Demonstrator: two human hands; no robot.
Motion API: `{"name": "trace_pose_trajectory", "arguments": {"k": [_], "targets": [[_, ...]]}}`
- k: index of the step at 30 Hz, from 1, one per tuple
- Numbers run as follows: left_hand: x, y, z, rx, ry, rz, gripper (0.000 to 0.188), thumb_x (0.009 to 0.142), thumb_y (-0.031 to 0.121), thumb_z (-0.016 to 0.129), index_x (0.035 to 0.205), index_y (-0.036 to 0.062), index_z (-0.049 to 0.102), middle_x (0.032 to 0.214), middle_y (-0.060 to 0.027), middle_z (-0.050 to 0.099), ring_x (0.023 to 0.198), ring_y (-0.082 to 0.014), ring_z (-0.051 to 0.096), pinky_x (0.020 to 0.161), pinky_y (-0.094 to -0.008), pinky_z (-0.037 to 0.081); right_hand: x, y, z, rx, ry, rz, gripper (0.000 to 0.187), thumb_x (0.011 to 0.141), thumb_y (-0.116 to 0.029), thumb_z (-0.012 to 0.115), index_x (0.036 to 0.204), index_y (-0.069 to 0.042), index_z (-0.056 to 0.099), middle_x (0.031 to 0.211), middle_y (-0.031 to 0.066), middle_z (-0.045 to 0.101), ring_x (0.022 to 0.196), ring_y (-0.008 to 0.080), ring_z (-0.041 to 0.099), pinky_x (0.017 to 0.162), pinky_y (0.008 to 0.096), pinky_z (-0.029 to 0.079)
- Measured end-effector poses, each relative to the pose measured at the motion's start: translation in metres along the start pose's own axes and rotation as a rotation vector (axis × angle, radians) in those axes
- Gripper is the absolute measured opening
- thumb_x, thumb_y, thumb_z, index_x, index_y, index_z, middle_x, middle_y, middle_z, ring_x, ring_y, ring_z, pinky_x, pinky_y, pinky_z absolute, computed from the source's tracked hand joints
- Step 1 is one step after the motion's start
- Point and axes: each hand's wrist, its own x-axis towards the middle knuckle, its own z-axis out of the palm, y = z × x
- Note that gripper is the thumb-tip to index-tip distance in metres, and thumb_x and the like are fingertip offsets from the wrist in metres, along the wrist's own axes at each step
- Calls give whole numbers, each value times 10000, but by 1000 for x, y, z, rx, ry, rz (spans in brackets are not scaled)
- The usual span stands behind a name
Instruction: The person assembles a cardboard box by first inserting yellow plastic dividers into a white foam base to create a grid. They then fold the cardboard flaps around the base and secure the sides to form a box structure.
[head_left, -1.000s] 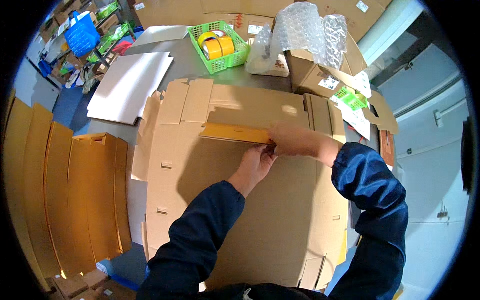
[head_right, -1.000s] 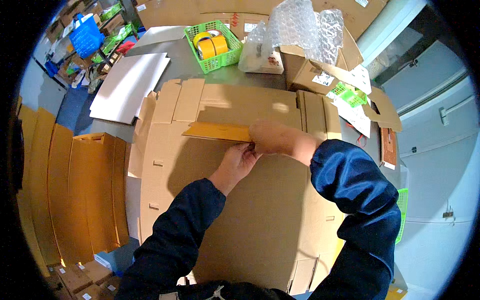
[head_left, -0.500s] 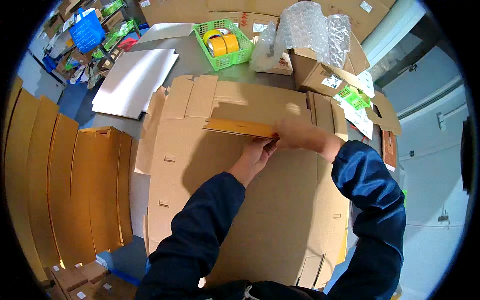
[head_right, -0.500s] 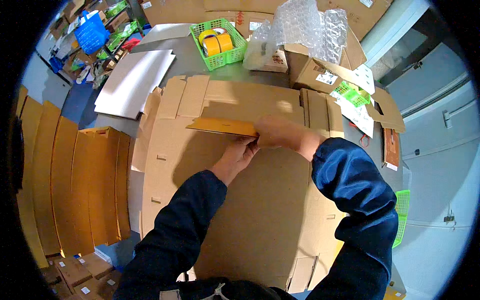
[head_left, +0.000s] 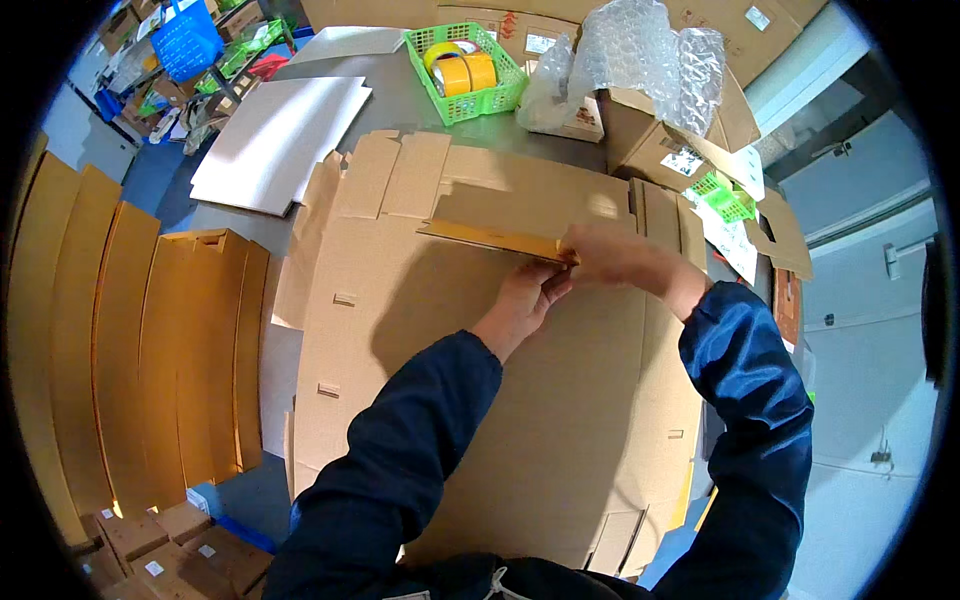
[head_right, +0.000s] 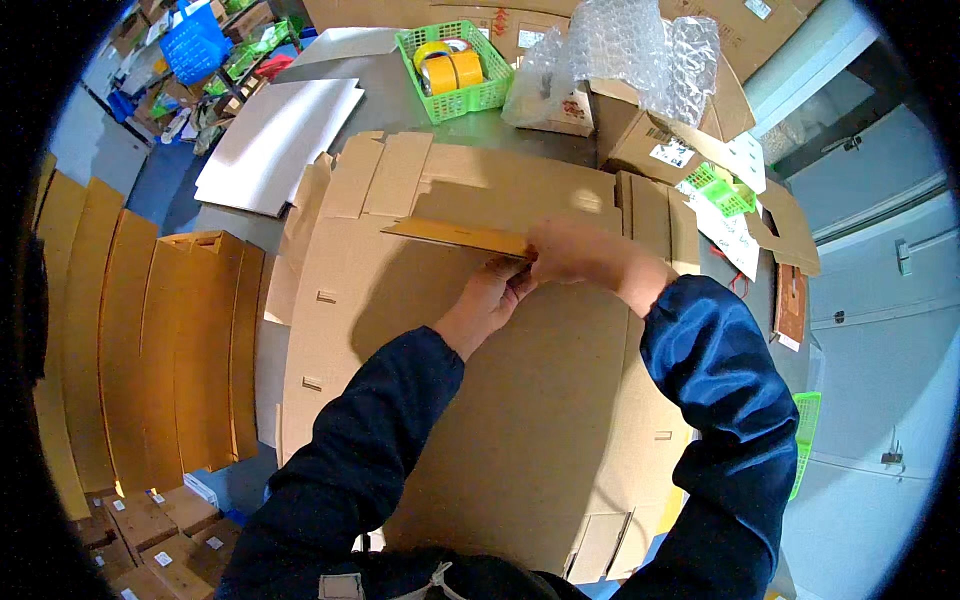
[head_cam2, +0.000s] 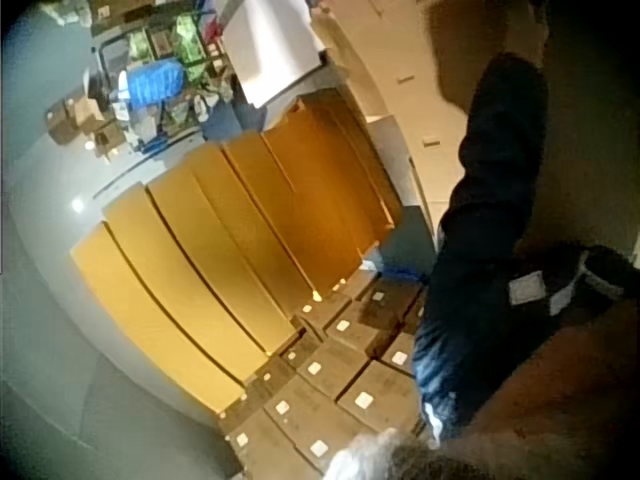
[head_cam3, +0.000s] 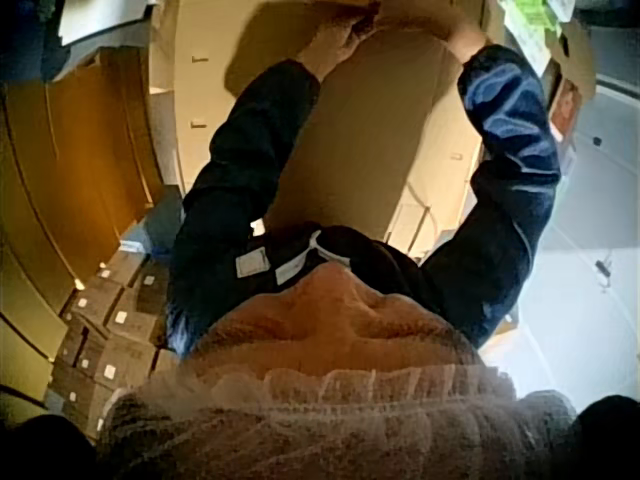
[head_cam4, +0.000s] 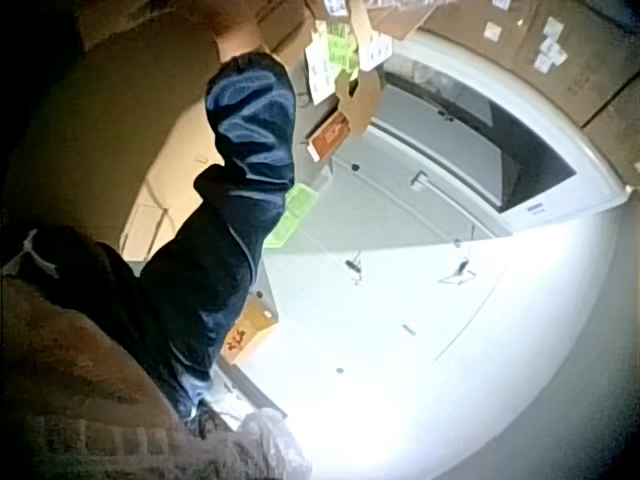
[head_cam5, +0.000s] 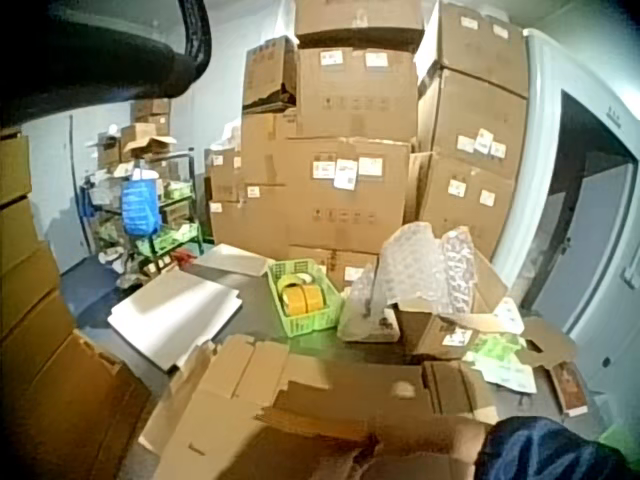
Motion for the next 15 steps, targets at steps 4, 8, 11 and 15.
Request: {"name": "trace_pose_trajectory", "arguments": {"k": [4, 8, 11, 15], "targets": [[-7, -4, -24, 58, -149, -49, 136, 915, 110, 529, 1017, 26, 559, 838, -52, 603, 705, -157, 573, 710, -283, 531, 12, 24, -2, 103, 129, -26, 230, 678, -102, 640, 891, -17, 653, 854, 188, 639, 837, 332, 607, 719, 402, 481], [-50, 0, -49, -14, -156, -8, 145, 892, 90, 515, 1010, 13, 550, 861, -61, 611, 765, -172, 597, 723, -280, 515, -17, 45, -21, 319, 740, -183, 311, 776, -102, 607, 1078, -28, 596, 1035, 68, 618, 960, 184, 563, 879, 288, 424], [-112, 14, -48, -16, -63, 159, 183, 890, 73, 459, 1037, 5, 544, 935, -89, 607, 877, -196, 597, 802, -301, 487, -63, -4, -14, 1161, 660, 17, 150, 843, -151, 602, 955, -52, 618, 748, -5, 562, 538, 19, 422, 447, 180, 316], [-173, 0, -33, 298, -110, 315, 227, 892, 103, 458, 1070, -1, 551, 1036, -100, 583, 981, -216, 560, 889, -323, 434, -101, -32, 112, 1775, 166, 173, 421, 932, -476, 435, 932, -83, 586, 777, -3, 561, 478, 61, 421, 387, 189, 266]]}}
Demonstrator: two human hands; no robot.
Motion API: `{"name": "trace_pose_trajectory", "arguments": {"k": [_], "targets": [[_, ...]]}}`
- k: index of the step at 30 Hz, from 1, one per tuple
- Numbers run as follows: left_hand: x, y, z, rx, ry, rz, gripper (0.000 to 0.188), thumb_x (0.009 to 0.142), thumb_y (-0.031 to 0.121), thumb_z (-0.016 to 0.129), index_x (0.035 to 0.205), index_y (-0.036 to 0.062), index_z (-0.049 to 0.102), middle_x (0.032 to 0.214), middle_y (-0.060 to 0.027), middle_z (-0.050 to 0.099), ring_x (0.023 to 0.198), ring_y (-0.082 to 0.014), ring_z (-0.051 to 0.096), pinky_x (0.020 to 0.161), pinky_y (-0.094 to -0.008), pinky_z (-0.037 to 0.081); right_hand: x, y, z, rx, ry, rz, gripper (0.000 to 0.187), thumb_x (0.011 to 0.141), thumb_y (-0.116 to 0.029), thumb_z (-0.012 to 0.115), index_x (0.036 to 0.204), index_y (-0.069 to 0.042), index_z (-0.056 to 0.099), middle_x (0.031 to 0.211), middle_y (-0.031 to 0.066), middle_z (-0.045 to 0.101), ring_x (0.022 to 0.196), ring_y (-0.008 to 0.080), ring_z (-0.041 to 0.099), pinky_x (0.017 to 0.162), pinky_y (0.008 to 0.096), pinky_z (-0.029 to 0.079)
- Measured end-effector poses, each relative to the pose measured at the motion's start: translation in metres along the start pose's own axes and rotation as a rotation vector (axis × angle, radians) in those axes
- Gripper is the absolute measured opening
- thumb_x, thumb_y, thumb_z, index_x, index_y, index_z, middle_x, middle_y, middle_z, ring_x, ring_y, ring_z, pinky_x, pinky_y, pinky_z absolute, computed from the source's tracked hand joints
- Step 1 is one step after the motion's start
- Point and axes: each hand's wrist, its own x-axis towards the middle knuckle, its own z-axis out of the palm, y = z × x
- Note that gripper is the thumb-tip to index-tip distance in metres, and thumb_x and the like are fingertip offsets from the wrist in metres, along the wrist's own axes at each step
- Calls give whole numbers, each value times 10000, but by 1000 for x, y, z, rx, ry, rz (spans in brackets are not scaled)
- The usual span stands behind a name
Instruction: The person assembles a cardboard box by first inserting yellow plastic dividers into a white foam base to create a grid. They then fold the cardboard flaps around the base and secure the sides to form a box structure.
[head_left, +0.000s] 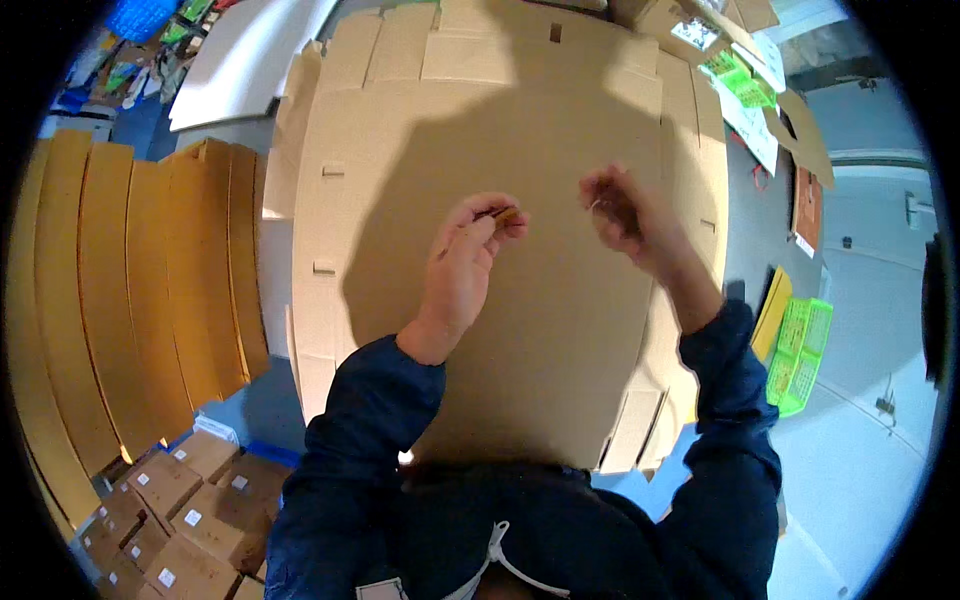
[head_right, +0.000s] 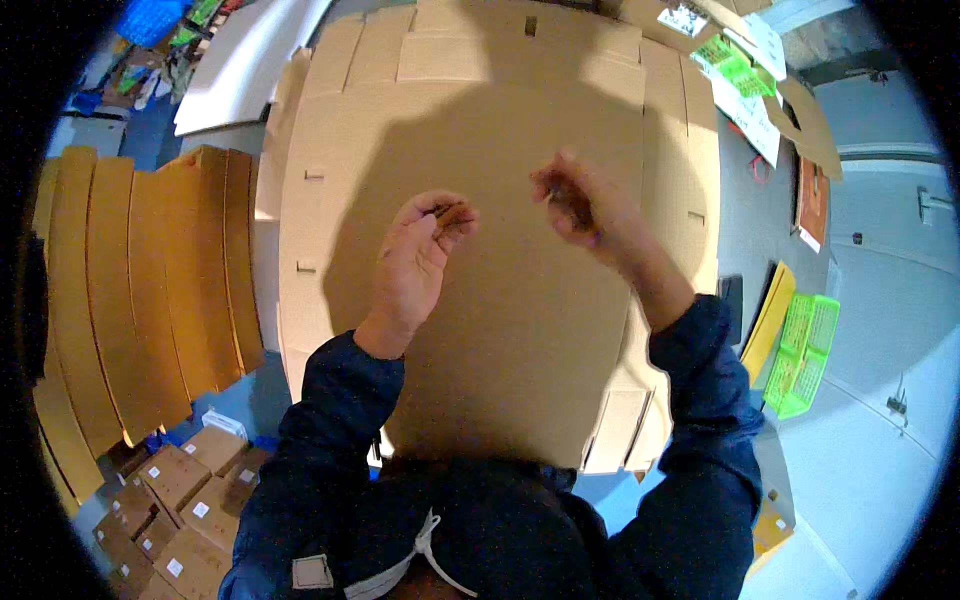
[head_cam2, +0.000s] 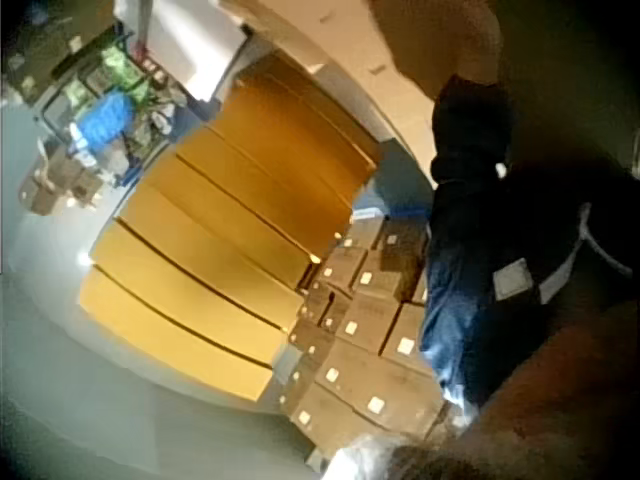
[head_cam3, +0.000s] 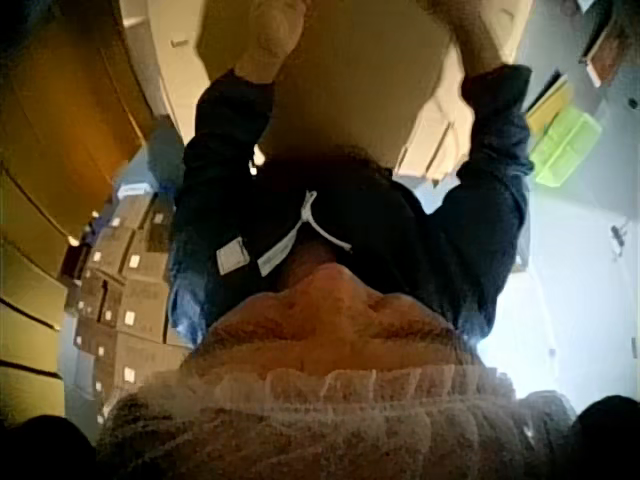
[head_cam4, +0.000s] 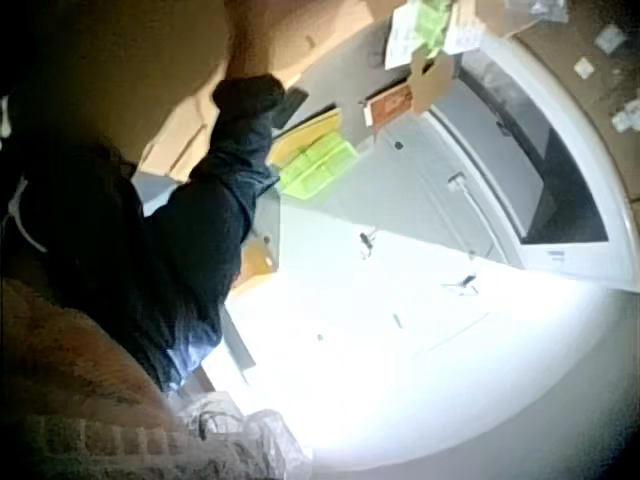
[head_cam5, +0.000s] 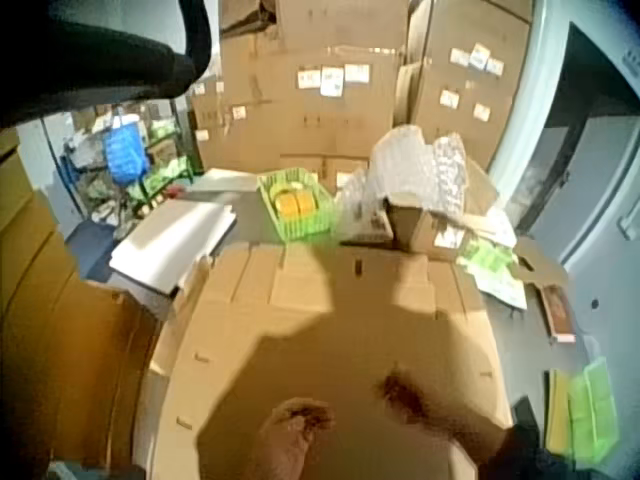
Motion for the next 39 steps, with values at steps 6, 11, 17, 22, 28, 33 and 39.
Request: {"name": "trace_pose_trajectory", "arguments": {"k": [6, 11, 17, 22, 28, 33, 39], "targets": [[-96, 10, 50, 796, -339, 116, 263, 870, 61, 485, 1120, 11, 547, 1221, -129, 492, 1167, -217, 451, 962, -337, 372, -81, 136, 48, 535, -49, 195, 472, 926, -526, 396, 959, -82, 556, 804, 58, 581, 542, 114, 498, 341, 197, 310], [-171, 32, 10, 670, -152, 37, 228, 908, 75, 456, 1102, 6, 555, 1126, -93, 548, 1058, -180, 504, 940, -302, 374, -154, 171, 37, 653, 32, 166, 290, 966, -306, 424, 899, -48, 537, 743, 61, 545, 457, 96, 446, 326, 175, 302], [-311, 0, -77, 461, 284, -499, 203, 917, 84, 474, 1091, 2, 540, 1048, -83, 564, 977, -180, 549, 892, -298, 432, -219, 197, 27, 466, 124, 106, 200, 950, -210, 474, 909, -31, 553, 682, 10, 488, 442, 59, 390, 360, 166, 285], [-367, -27, -99, -58, 658, -619, 405, 876, 59, 522, 1246, -24, 382, 1168, -131, 450, 1074, -240, 506, 916, -375, 444, -227, 239, 52, 321, 180, 147, 369, 937, -177, 483, 1272, -33, 429, 645, -13, 455, 418, 60, 360, 351, 179, 274], [-361, -40, -115, 541, 592, -513, 616, 835, 49, 543, 1395, 76, 286, 1124, -91, 380, 926, -185, 477, 724, -301, 462, -216, 289, 36, 244, 177, 95, 306, 920, -167, 499, 1211, -74, 473, 650, -11, 466, 459, 67, 393, 357, 199, 278], [-349, -44, -138, 906, 420, -498, 632, 768, 86, 609, 1347, 54, 359, 1072, -100, 373, 900, -191, 453, 732, -283, 436, -216, 290, 43, 143, 224, 61, 229, 914, -161, 499, 1123, -70, 523, 647, -11, 470, 469, 71, 411, 362, 200, 277], [-338, -27, -155, 708, 371, -584, 484, 784, 89, 569, 1248, 1, 463, 964, -57, 514, 865, -153, 472, 767, -290, 400, -214, 304, 41, 127, 249, 9, 219, 911, -180, 512, 1092, -62, 541, 661, -9, 492, 483, 74, 440, 380, 206, 313]]}}
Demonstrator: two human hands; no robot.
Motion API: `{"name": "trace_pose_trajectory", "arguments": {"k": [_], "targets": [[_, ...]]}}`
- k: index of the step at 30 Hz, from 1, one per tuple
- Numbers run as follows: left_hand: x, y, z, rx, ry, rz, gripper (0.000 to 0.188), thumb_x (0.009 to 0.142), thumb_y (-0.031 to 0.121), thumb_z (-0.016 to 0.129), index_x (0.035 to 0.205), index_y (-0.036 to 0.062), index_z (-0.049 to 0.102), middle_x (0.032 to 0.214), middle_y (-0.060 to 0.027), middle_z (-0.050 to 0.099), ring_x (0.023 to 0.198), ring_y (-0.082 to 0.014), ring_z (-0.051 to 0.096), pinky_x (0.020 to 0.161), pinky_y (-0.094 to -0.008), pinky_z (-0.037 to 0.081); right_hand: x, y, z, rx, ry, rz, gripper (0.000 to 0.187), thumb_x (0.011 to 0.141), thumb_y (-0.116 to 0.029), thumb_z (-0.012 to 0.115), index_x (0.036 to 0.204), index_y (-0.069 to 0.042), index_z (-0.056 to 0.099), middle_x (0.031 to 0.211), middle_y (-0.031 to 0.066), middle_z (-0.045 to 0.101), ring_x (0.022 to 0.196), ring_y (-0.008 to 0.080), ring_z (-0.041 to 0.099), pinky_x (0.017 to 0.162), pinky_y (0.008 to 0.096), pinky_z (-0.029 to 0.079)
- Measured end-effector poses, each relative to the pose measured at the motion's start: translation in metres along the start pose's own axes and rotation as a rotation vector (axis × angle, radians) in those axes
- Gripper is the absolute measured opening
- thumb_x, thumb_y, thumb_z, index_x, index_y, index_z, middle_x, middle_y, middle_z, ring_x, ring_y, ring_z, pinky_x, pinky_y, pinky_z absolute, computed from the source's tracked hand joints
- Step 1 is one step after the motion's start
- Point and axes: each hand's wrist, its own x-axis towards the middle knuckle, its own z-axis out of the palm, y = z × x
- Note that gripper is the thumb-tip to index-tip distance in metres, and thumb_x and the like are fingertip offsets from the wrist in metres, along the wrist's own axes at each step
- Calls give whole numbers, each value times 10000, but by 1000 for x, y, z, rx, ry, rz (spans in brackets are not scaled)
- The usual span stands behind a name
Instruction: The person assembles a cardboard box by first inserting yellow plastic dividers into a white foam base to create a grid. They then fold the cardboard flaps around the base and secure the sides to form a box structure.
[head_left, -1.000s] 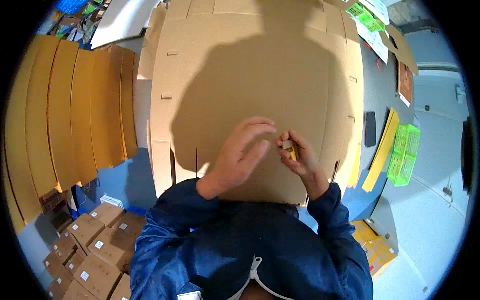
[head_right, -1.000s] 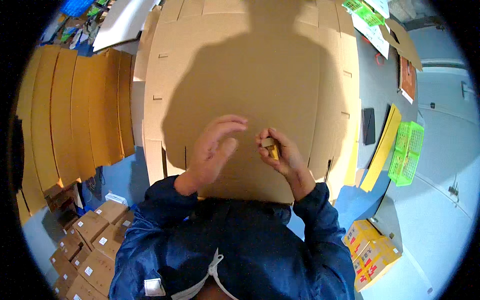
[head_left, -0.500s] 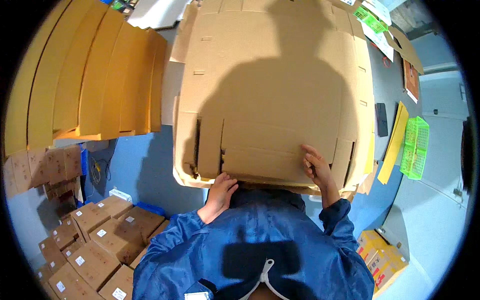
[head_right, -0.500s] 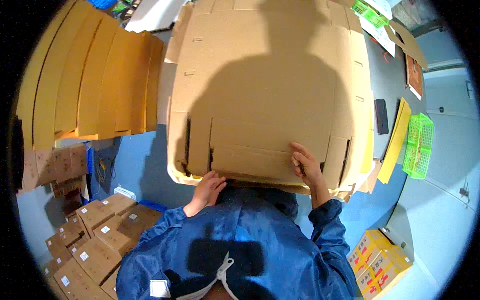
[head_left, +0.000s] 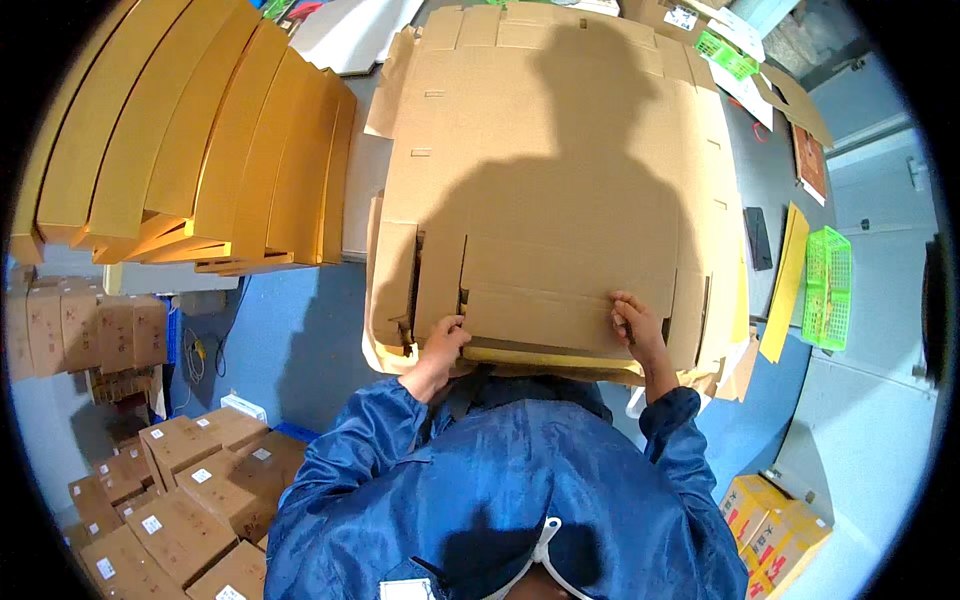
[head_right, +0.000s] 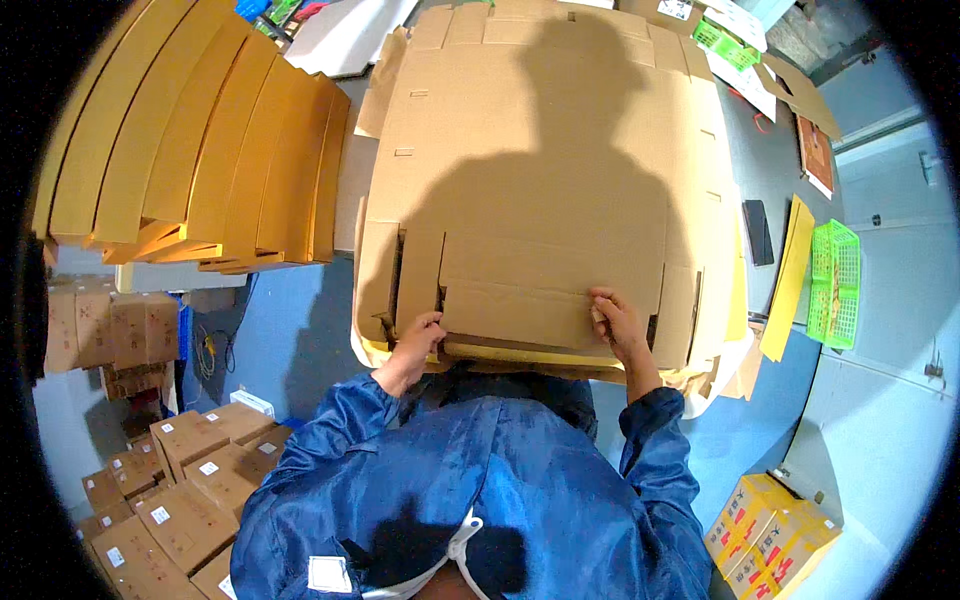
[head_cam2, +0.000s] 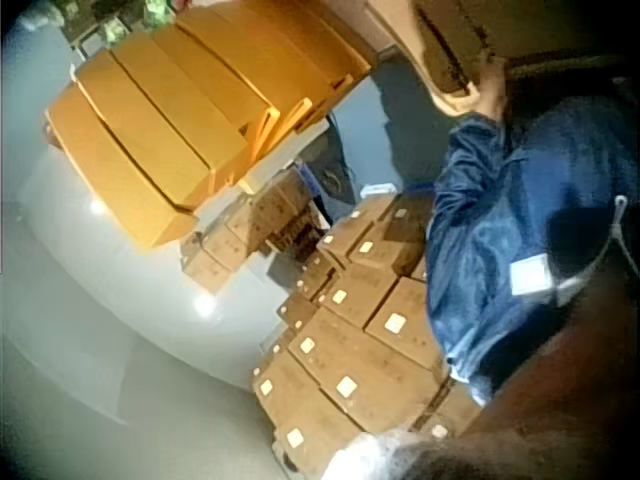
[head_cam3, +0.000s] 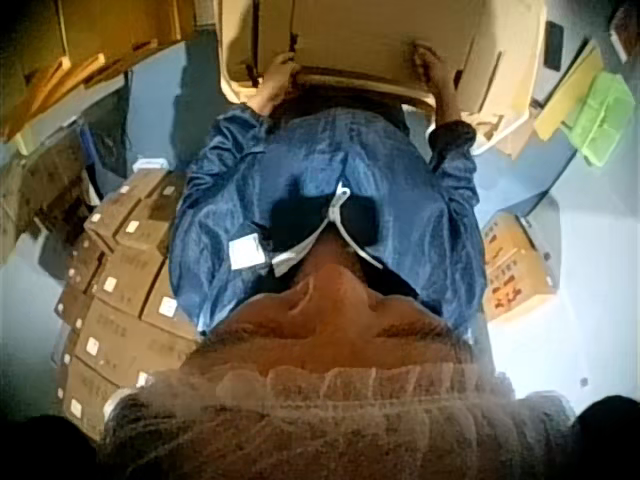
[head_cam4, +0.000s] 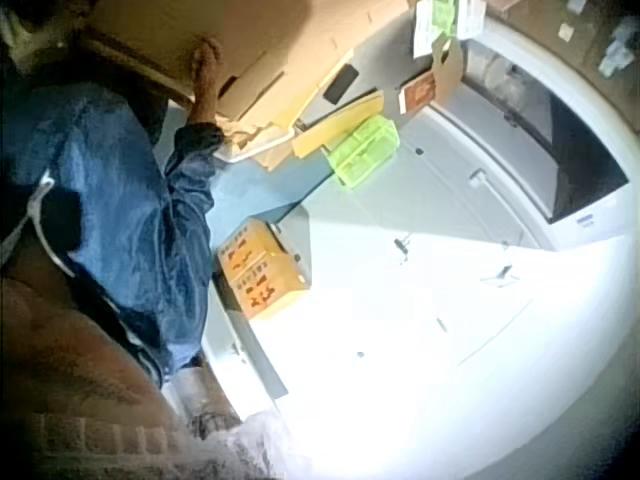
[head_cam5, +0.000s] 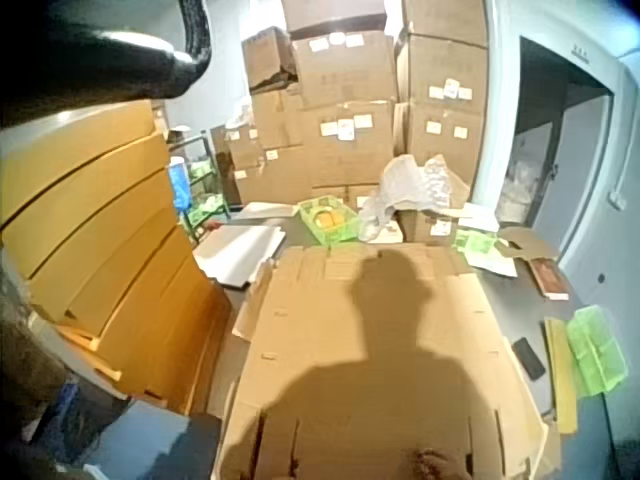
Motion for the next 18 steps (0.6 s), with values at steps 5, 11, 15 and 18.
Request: {"name": "trace_pose_trajectory", "arguments": {"k": [5, 11, 15, 18], "targets": [[-9, 23, -1, -221, -77, -74, 356, 819, 84, 518, 1171, 41, 486, 1002, -60, 542, 876, -154, 507, 746, -278, 415, -5, -12, 13, -15, 48, 4, 226, 906, -141, 505, 1107, -43, 535, 634, -5, 478, 475, 77, 425, 374, 201, 297], [-15, 16, 20, -907, -227, -154, 51, 857, 99, 564, 884, 57, 572, 831, -44, 579, 794, -155, 543, 702, -286, 444, -1, -6, 1, 9, -10, -13, 212, 911, -151, 497, 1094, -49, 527, 637, -3, 487, 471, 76, 422, 358, 201, 276], [-1, -6, 53, -1050, -537, -174, 137, 868, 112, 578, 993, 56, 573, 959, -54, 601, 872, -175, 550, 806, -316, 455, -4, -14, 9, -30, -5, 21, 187, 909, -159, 501, 1064, -54, 516, 635, -6, 482, 467, 75, 412, 357, 196, 266], [-3, 4, 77, -1026, -514, -198, 193, 871, 94, 583, 1059, 57, 552, 1047, -62, 592, 980, -195, 545, 905, -339, 445, -7, -17, 16, -99, 1, 51, 149, 904, -181, 517, 993, -63, 538, 628, -14, 469, 463, 69, 398, 359, 196, 261]]}}
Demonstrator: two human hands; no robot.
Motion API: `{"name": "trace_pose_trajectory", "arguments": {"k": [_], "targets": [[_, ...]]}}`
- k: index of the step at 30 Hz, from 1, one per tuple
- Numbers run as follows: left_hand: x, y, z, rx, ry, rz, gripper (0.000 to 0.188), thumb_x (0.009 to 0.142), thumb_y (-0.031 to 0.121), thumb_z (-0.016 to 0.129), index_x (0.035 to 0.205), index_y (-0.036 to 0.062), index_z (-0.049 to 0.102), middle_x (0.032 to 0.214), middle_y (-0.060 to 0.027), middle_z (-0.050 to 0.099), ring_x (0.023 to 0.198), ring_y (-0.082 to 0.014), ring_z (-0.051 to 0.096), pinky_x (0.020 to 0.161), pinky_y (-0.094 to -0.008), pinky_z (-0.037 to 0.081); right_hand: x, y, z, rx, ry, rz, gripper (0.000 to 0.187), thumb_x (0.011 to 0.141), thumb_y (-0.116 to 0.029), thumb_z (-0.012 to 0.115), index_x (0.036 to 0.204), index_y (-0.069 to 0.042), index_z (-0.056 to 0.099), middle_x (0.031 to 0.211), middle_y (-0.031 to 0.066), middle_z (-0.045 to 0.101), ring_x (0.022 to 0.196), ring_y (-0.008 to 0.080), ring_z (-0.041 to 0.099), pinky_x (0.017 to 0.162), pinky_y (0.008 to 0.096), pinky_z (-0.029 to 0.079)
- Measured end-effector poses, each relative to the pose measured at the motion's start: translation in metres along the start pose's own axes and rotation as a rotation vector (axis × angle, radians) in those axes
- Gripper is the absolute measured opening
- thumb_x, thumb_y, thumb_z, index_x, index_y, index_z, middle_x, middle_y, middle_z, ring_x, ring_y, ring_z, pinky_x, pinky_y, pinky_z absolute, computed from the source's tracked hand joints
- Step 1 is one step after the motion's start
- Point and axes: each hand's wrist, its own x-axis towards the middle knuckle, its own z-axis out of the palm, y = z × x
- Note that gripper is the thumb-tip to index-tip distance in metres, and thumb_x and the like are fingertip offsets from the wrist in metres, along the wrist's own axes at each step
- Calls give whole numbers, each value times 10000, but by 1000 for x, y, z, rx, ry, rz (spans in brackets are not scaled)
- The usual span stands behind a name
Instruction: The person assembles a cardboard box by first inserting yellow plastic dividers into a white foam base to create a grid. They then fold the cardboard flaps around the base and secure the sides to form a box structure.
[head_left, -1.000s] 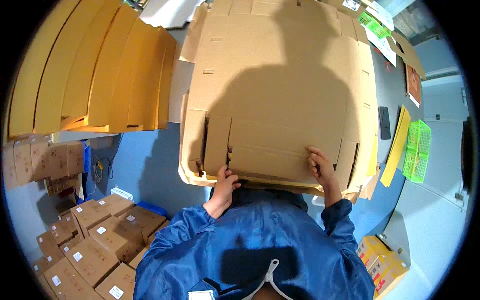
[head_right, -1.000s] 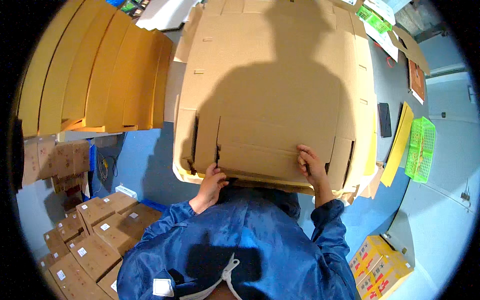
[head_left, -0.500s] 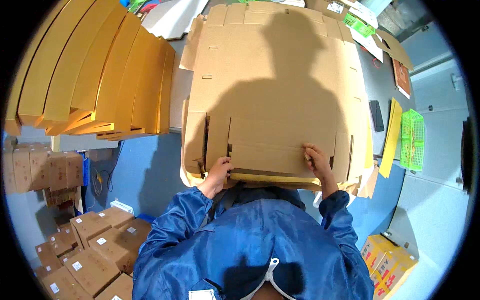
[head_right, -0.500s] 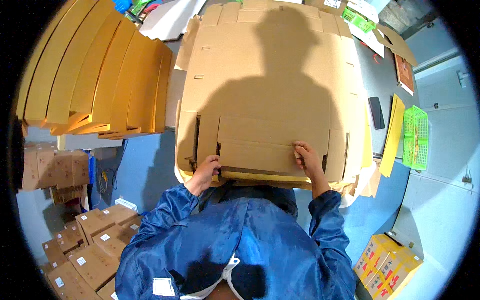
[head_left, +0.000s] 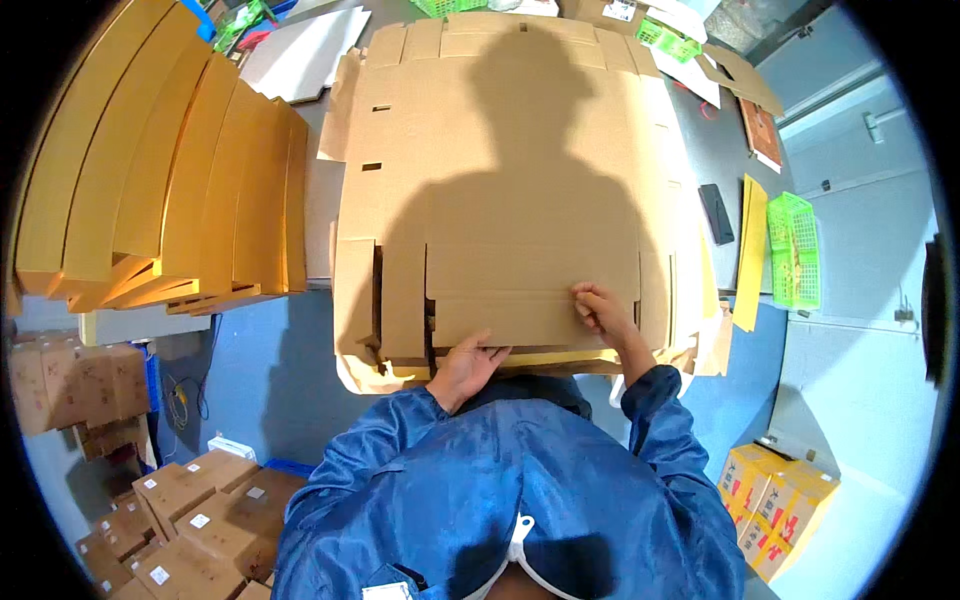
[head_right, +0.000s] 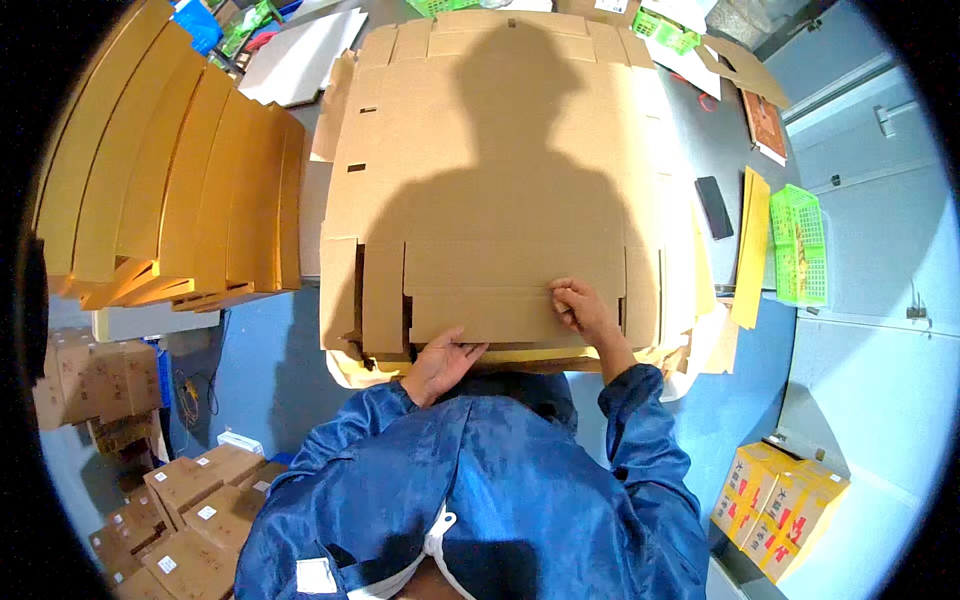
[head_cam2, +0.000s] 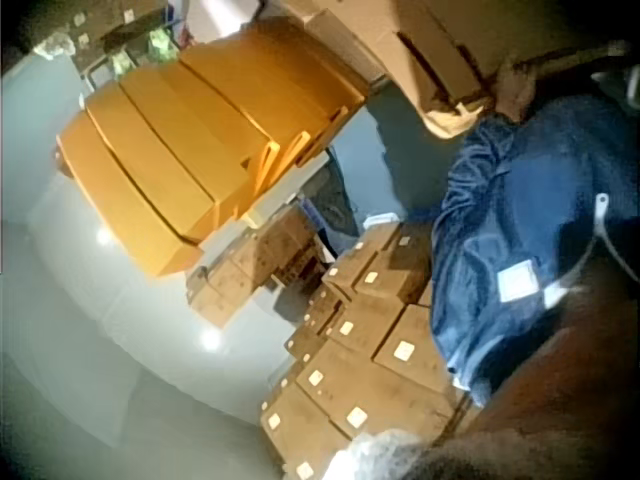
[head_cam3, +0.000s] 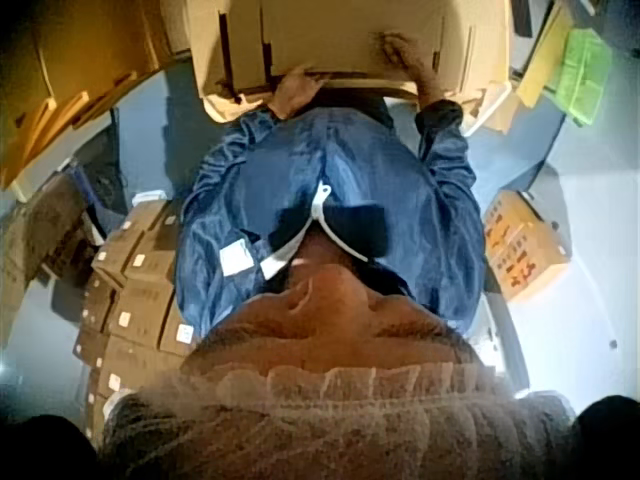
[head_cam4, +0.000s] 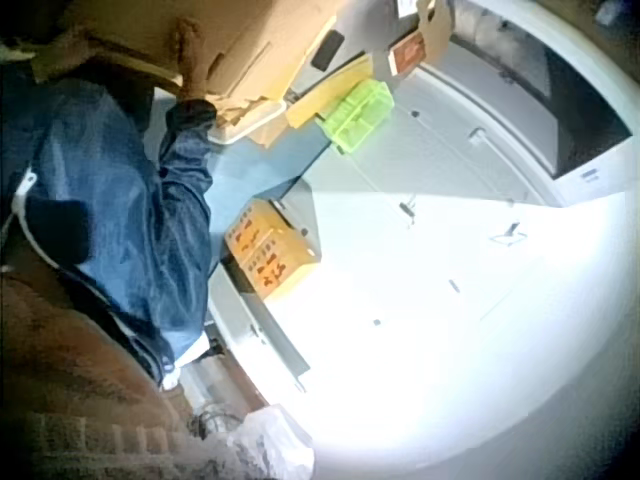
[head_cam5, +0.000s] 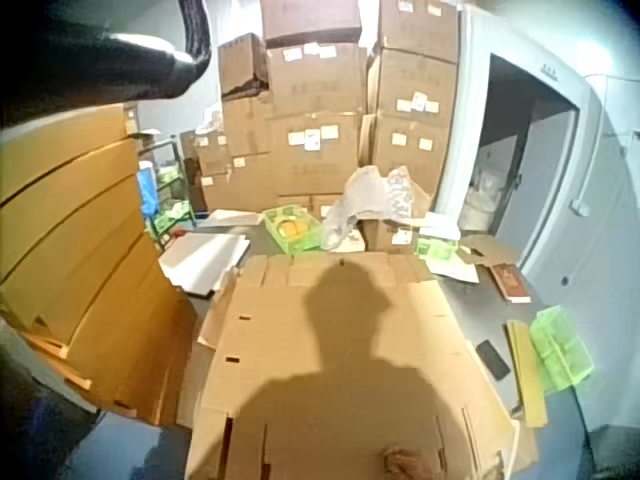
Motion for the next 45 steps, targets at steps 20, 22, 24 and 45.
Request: {"name": "trace_pose_trajectory", "arguments": {"k": [20, 22, 24, 45], "targets": [[55, -36, -14, -50, -155, -67, 230, 916, 136, 505, 1135, 72, 536, 1133, -45, 584, 1053, -186, 521, 909, -348, 399, -24, -5, 63, -1283, -36, -488, 459, 852, -262, 599, 1221, -67, 409, 956, 188, 620, 835, 395, 599, 700, 472, 473], [57, -37, -13, -44, -142, -62, 228, 919, 134, 493, 1137, 81, 536, 1131, -43, 585, 1054, -184, 520, 910, -355, 397, -20, -9, 64, -1228, -97, -429, 430, 851, -237, 599, 1207, -59, 437, 994, 186, 617, 861, 387, 599, 725, 458, 475], [52, -38, -6, -60, -80, -33, 232, 922, 132, 480, 1143, 88, 532, 1126, -47, 586, 1058, -183, 518, 909, -362, 398, -11, 1, 61, -1104, -132, -411, 380, 850, -213, 594, 1173, -51, 475, 1003, 183, 618, 864, 375, 607, 733, 445, 480], [30, -29, 25, 653, -121, 201, 199, 896, 70, 432, 1061, 34, 537, 1036, -86, 589, 980, -197, 547, 921, -341, 432, 64, -19, 185, -1221, -284, -642, 361, 854, -292, 591, 1122, -73, 487, 920, 187, 632, 826, 373, 614, 705, 448, 487]]}}
